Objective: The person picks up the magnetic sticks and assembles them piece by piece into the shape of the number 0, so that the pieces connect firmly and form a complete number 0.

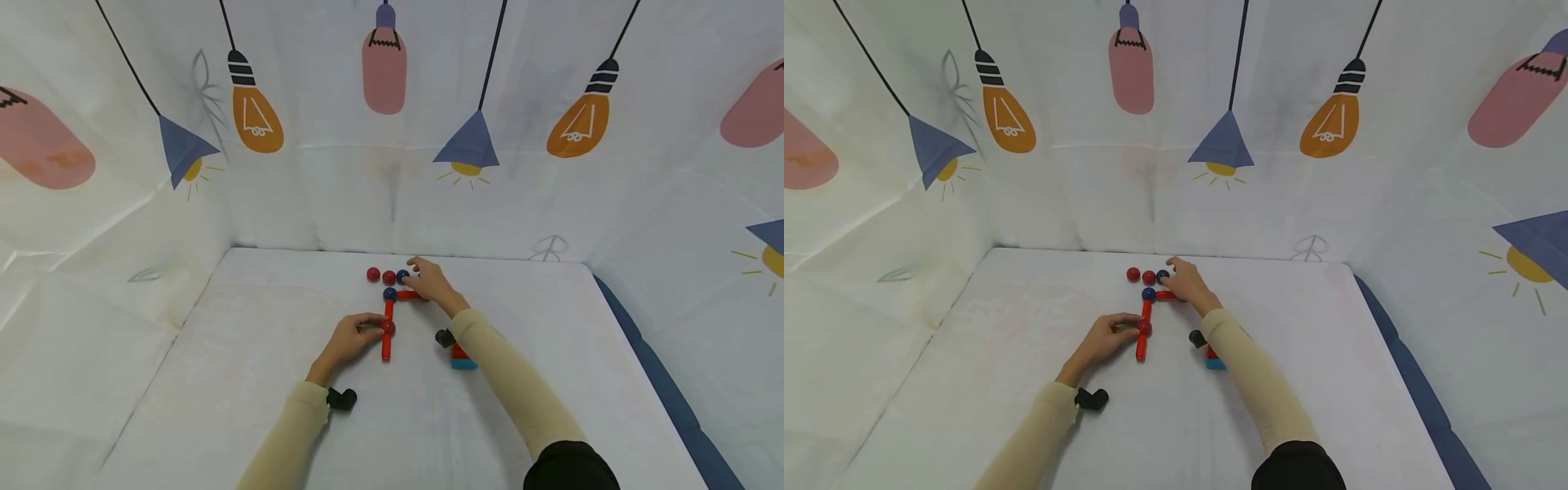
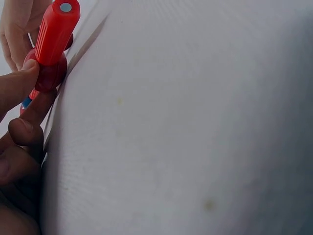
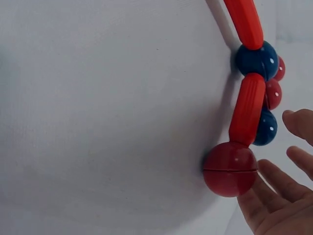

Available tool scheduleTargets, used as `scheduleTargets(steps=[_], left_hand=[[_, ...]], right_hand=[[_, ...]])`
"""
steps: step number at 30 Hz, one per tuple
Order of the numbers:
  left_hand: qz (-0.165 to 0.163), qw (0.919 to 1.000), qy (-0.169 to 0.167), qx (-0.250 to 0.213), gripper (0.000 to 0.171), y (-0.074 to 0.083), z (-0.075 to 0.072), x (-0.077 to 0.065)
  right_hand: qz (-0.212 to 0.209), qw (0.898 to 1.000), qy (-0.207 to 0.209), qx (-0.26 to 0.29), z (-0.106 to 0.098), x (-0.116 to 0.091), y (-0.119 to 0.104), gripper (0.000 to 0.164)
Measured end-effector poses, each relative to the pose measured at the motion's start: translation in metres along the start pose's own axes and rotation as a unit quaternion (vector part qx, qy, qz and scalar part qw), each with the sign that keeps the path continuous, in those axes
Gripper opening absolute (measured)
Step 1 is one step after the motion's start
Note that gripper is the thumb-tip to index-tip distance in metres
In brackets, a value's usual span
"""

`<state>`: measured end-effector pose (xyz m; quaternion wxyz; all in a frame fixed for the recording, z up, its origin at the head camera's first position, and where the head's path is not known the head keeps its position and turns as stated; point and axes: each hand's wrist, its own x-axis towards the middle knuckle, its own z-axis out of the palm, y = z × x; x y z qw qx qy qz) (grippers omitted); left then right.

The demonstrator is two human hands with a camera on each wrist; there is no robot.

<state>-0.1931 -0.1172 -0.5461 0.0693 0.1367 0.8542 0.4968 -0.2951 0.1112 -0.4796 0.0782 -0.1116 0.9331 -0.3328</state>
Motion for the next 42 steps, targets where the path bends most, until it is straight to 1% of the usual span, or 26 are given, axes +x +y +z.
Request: scheduleTargets(steps=[7,12,16,21,27,37,42], left_hand=[[0.006,1.0000,0.002,0.003,0.027,0.002,0.000,-0.001],[-0.003,1.0000,0.002,-0.002,0.026,0.004,0.000,0.000],[-0.007,1.0000,0.005,-0.004,0.026,0.003,0.001,0.000],[-0.011,0.9999,0.004,-0.008,0.027,0.003,0.001,-0.002],[-0.009,0.9999,0.005,-0.008,0.027,0.003,0.002,-0.002],[-0.016,0.9998,0.003,-0.009,0.027,0.004,0.003,-0.002],[-0.015,0.9998,0.003,-0.009,0.027,0.005,0.002,-0.002]], right_hand=[[0.020,1.000,0.000,0.006,0.010,0.003,0.006,0.049],[0.011,1.000,-0.004,-0.004,0.014,0.004,0.008,0.040],[0.007,1.000,0.000,-0.002,0.016,0.004,0.007,0.038],[0.014,1.000,0.009,-0.005,0.018,0.004,0.007,0.038],[0.011,0.999,0.028,-0.010,0.019,0.002,0.005,0.038],[0.010,0.999,0.052,-0.001,0.021,0.002,0.006,0.037],[0.012,0.998,0.057,0.006,0.022,0.002,0.008,0.035]])
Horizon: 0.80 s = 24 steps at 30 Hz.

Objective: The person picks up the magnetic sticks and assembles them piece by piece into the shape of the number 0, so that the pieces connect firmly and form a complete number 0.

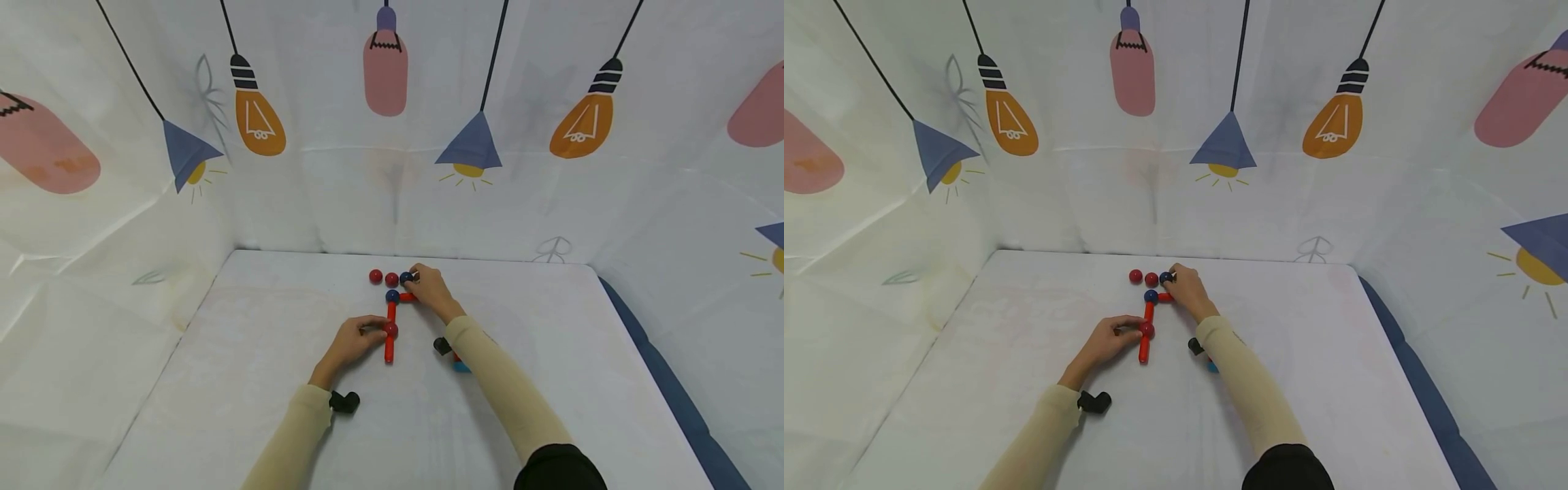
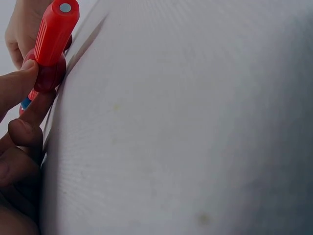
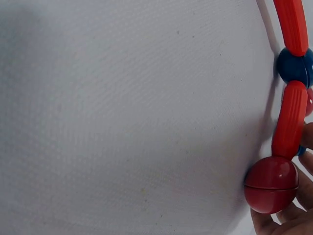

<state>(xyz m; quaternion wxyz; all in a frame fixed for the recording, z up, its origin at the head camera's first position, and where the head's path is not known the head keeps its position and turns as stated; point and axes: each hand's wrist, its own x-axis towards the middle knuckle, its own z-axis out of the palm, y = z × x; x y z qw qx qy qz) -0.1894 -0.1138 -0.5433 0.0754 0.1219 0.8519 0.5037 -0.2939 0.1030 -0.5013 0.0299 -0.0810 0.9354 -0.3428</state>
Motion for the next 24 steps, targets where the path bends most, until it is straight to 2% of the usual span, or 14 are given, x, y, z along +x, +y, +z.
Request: scheduleTargets(steps=[12,18,24], left_hand=[[0.012,0.9999,-0.003,0.011,0.027,-0.001,-0.001,0.000],[0.012,0.9999,0.001,0.001,0.026,0.001,-0.001,-0.001],[0.012,0.9999,0.000,0.003,0.026,0.000,-0.002,-0.001]], right_hand=[[-0.009,1.000,0.012,0.009,0.003,0.002,0.005,0.033],[-0.012,0.999,0.015,0.028,0.003,0.003,0.008,0.033],[-0.001,0.999,0.016,0.047,0.003,0.003,0.011,0.035]])
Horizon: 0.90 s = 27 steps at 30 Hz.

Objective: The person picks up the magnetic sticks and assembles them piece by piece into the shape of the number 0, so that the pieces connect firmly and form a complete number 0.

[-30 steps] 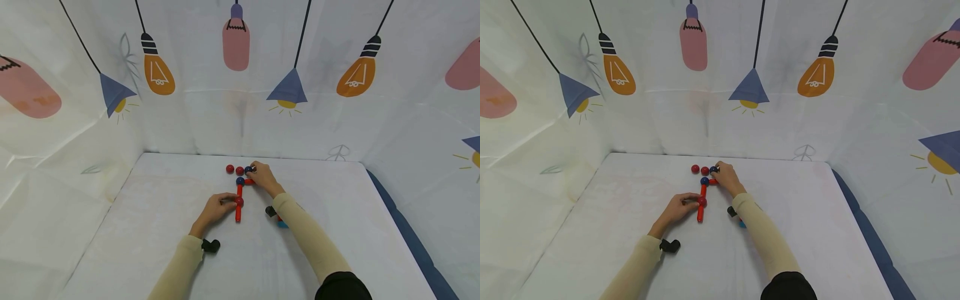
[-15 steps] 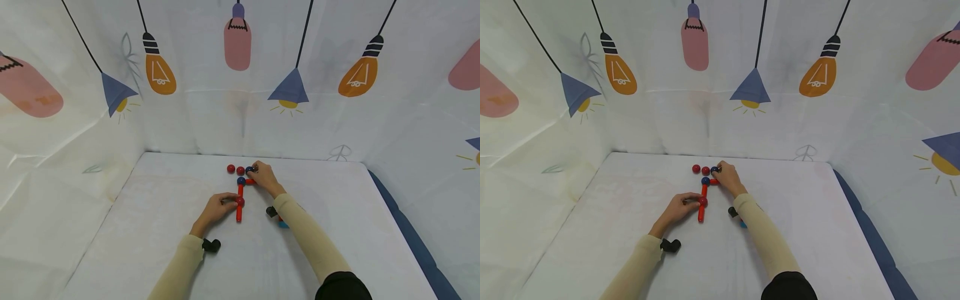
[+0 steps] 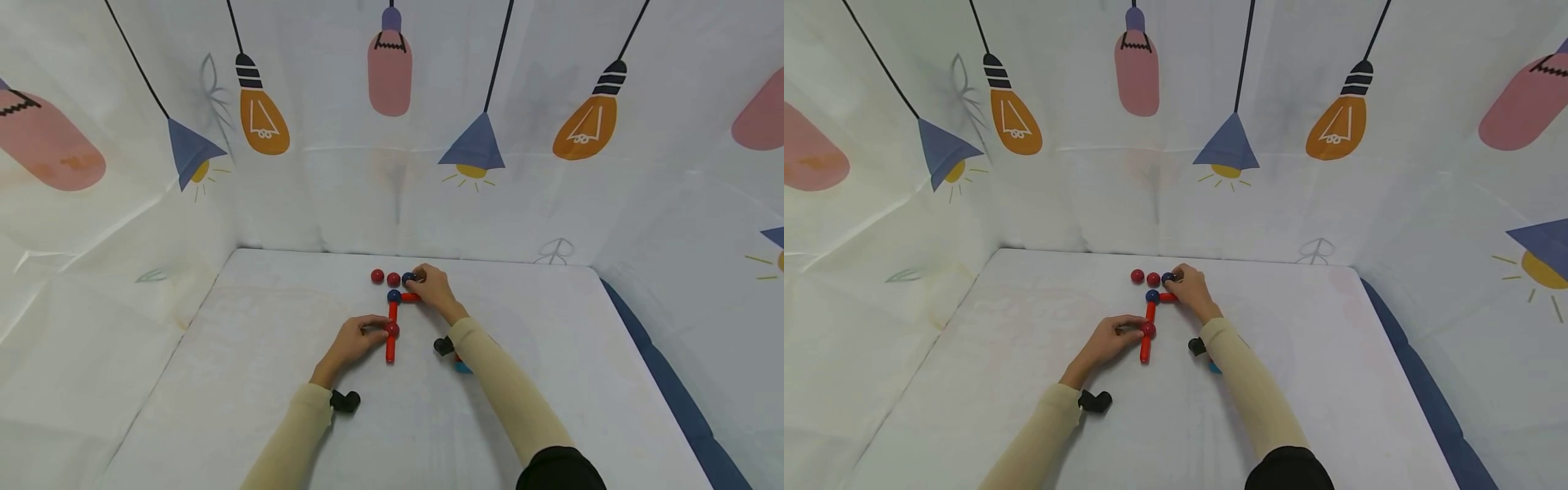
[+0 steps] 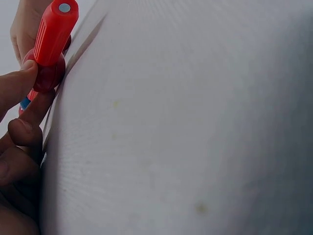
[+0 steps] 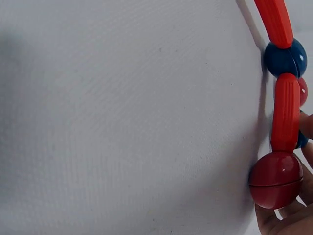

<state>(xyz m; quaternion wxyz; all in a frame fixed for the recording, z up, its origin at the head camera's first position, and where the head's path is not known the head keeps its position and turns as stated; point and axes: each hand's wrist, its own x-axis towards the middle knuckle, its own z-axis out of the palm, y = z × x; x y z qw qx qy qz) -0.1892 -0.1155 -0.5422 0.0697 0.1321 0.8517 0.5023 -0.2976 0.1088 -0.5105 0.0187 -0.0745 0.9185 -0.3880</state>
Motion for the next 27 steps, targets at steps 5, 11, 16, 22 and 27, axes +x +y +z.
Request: scheduleTargets(steps=[5,11,16,22,27], left_hand=[[-0.004,1.0000,0.002,0.005,0.027,-0.001,0.001,0.001],[-0.007,0.9999,0.008,0.005,0.027,-0.003,0.003,0.002],[-0.007,1.0000,0.006,0.001,0.026,-0.004,0.003,0.003],[-0.004,1.0000,0.005,0.003,0.026,-0.003,0.002,0.002],[-0.008,1.0000,0.004,0.004,0.026,-0.003,0.003,0.002]], right_hand=[[0.015,1.000,0.004,0.016,-0.003,-0.003,0.002,0.038],[0.030,0.998,0.020,0.042,-0.008,-0.005,0.003,0.040],[0.029,0.996,0.042,0.068,-0.013,-0.007,0.005,0.039],[0.027,0.995,0.061,0.076,-0.019,-0.009,0.005,0.037],[0.024,0.996,0.051,0.076,-0.022,-0.015,0.006,0.038]])
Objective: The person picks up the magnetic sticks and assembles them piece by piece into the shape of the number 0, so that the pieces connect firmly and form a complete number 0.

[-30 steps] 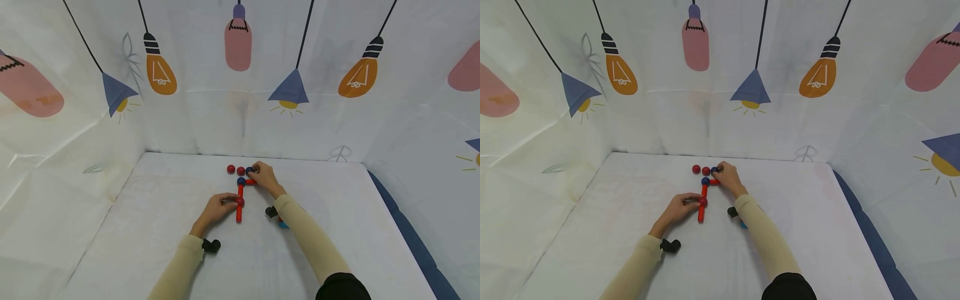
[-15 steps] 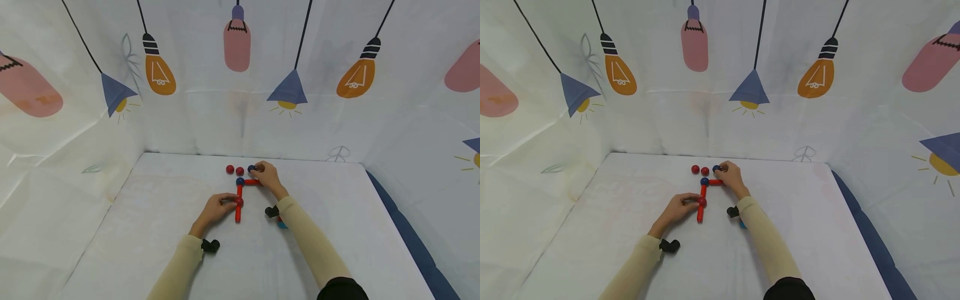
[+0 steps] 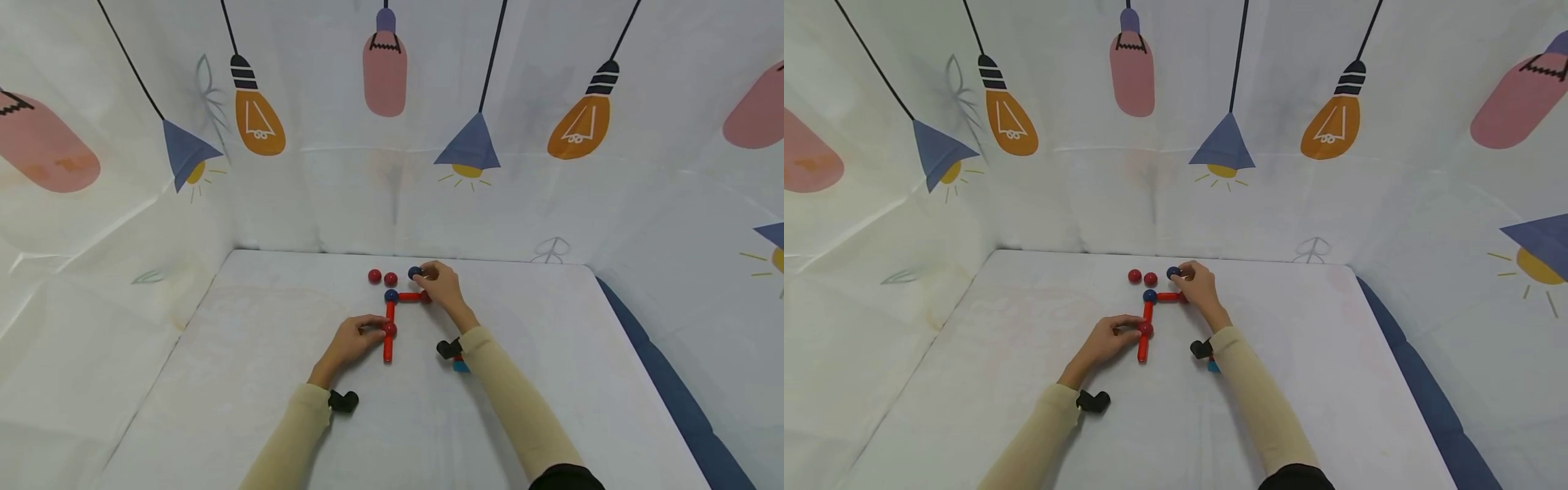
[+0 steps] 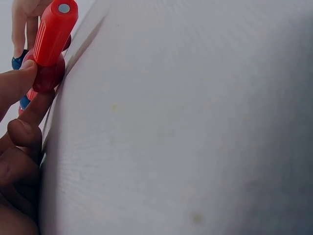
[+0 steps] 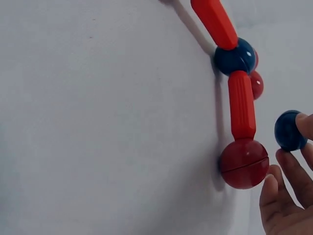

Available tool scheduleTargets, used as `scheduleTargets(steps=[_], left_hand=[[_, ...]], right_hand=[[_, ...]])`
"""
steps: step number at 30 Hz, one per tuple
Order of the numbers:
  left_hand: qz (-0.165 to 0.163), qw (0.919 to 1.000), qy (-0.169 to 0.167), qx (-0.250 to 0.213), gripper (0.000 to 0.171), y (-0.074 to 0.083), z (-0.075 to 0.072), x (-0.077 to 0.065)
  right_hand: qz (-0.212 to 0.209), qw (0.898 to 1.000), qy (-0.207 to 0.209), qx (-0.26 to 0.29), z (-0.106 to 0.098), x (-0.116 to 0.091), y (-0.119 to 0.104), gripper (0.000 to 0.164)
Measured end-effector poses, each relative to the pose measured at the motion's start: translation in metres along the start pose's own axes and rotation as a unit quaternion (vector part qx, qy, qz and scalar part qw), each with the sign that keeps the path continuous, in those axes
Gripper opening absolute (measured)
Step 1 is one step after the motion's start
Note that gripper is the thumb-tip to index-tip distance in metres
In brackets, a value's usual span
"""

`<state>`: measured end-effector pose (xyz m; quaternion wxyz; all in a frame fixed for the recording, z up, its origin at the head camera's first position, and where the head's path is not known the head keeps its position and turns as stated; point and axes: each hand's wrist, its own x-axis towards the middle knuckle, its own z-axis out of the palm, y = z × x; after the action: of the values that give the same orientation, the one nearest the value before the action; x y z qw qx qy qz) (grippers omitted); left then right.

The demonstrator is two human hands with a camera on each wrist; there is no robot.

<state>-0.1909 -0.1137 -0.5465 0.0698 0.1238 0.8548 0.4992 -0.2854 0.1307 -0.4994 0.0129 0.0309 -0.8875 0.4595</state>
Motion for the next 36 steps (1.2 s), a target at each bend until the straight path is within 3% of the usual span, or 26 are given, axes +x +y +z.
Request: scheduleTargets(steps=[10,28,36], left_hand=[[-0.006,1.0000,0.002,0.001,0.027,0.002,0.000,0.000],[-0.008,1.0000,0.006,0.001,0.026,0.001,0.002,-0.002],[-0.005,0.9999,0.010,-0.002,0.025,0.003,0.001,-0.001]], right_hand=[[-0.010,0.999,-0.034,-0.001,-0.007,-0.009,0.007,0.040],[-0.004,1.000,-0.021,0.013,-0.013,-0.022,0.007,0.038],[-0.052,0.998,-0.023,0.014,-0.013,-0.043,0.002,0.035]])
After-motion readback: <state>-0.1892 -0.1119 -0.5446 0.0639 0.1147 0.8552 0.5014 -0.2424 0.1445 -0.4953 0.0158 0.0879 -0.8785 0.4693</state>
